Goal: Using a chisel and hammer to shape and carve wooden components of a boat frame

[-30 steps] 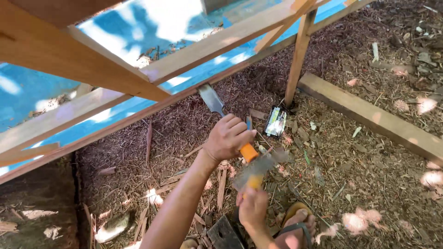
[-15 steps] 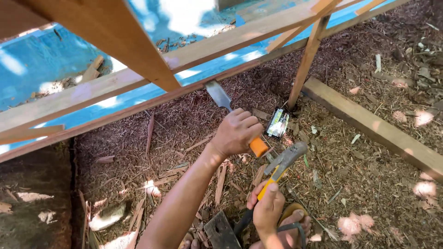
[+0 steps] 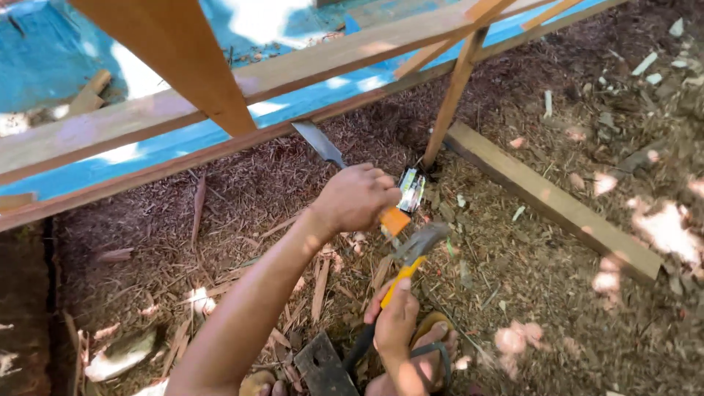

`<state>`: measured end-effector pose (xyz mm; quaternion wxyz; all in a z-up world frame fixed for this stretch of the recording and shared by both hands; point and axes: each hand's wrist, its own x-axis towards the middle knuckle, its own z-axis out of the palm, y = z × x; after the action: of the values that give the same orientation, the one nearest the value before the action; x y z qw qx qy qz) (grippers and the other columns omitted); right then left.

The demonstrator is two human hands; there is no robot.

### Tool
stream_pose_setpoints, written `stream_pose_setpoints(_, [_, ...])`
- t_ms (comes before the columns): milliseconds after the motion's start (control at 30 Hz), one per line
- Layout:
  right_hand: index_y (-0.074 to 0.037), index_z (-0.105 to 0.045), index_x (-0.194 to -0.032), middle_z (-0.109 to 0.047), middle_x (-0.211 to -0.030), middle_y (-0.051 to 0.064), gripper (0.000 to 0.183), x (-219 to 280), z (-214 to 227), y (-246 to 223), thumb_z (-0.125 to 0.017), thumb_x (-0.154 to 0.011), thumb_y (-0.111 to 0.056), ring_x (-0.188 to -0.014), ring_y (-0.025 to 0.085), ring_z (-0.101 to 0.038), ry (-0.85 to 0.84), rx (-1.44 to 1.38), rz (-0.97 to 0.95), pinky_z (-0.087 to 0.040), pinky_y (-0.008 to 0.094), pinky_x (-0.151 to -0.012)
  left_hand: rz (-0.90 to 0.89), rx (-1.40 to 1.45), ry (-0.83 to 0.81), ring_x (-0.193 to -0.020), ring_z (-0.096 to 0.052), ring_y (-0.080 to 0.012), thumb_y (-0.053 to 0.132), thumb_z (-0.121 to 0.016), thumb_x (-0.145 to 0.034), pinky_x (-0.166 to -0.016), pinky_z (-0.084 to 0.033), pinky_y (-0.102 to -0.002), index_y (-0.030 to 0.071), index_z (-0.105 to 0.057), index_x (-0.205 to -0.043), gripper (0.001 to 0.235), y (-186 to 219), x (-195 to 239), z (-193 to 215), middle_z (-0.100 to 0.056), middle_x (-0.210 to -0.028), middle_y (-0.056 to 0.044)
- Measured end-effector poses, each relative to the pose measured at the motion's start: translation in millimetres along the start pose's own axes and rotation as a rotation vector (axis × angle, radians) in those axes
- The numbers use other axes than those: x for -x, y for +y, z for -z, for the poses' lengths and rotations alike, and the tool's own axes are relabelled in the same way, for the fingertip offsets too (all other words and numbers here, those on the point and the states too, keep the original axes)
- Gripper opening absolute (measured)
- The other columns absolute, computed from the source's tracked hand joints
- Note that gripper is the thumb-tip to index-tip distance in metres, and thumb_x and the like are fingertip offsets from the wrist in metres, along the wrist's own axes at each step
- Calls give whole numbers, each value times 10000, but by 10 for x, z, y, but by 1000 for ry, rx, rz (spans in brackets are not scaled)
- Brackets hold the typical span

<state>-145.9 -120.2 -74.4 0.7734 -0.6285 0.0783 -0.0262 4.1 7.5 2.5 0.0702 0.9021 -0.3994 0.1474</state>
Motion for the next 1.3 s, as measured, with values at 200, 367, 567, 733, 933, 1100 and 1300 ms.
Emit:
stream_pose_setpoints(200, [-84, -458, -655, -425, -477, 31, 533, -68, 177, 7, -263, -924, -501, -345, 131, -378, 69, 5, -102, -362, 283, -299, -158, -26, 461, -574, -447, -114, 208, -630, -786, -584, -387, -241, 180, -492, -717, 157, -48, -77, -123, -499, -645, 15])
stream_pose_setpoints(367, [-71, -458, -629, -395, -405, 58, 564, -25, 108, -134, -336, -867, -568, -291, 162, -375, 115, -17, 47, -331, 287, -272, -260, -9, 564, -537, -405, -178, 48, -482, -789, -559, -372, -317, 119, -427, -687, 137, -51, -130, -95, -454, -617, -36])
stream_pose_setpoints(567, [-110, -470, -574, -461, -456, 26, 503, -199, 55, 255, -230, -939, -358, -346, 133, -445, -89, 238, 291, -412, 267, -350, -183, -58, 478, -528, -392, -120, 121, -524, -803, -560, -353, -271, 160, -460, -675, 148, -80, -68, -291, -485, -585, 8])
stream_pose_setpoints(733, [-115, -420, -631, -379, -456, -1, 526, -144, 80, -4, -254, -940, -508, -341, 120, -329, 97, -86, -197, -299, 278, -298, 128, 81, -295, -482, -528, -91, 167, -562, -847, -643, -471, -267, 153, -540, -648, 201, 207, -422, 418, -499, -501, 38])
stream_pose_setpoints(933, [-57, -420, -658, -371, -454, 76, 430, -291, 254, 323, -422, -921, -397, -343, 180, -361, 242, 254, -405, -321, 318, -330, 244, 77, -140, -644, -653, -253, 208, -583, -681, -533, -522, -392, 157, -624, -743, 90, 335, -300, 627, -656, -665, -23])
stream_pose_setpoints(1100, [-4, -480, -1188, -569, -1101, 273, 650, -585, 475, 1023, -578, -738, -463, -1020, 430, -528, -182, 1169, 0, -403, 463, -862, 457, 274, 98, -703, -650, -277, 343, -569, -620, -542, -494, -439, 226, -621, -746, 179, 548, 19, 967, -663, -675, -4])
stream_pose_setpoints(1300, [-13, -516, -1194, -542, -1010, 205, 522, -59, -249, 789, -556, -811, -365, -929, 334, -480, -300, 1040, 204, -378, 414, -780, 598, 445, 82, -777, -666, -305, 287, -489, -611, -589, -512, -421, 135, -643, -762, 264, 640, 491, 1750, -708, -793, -68])
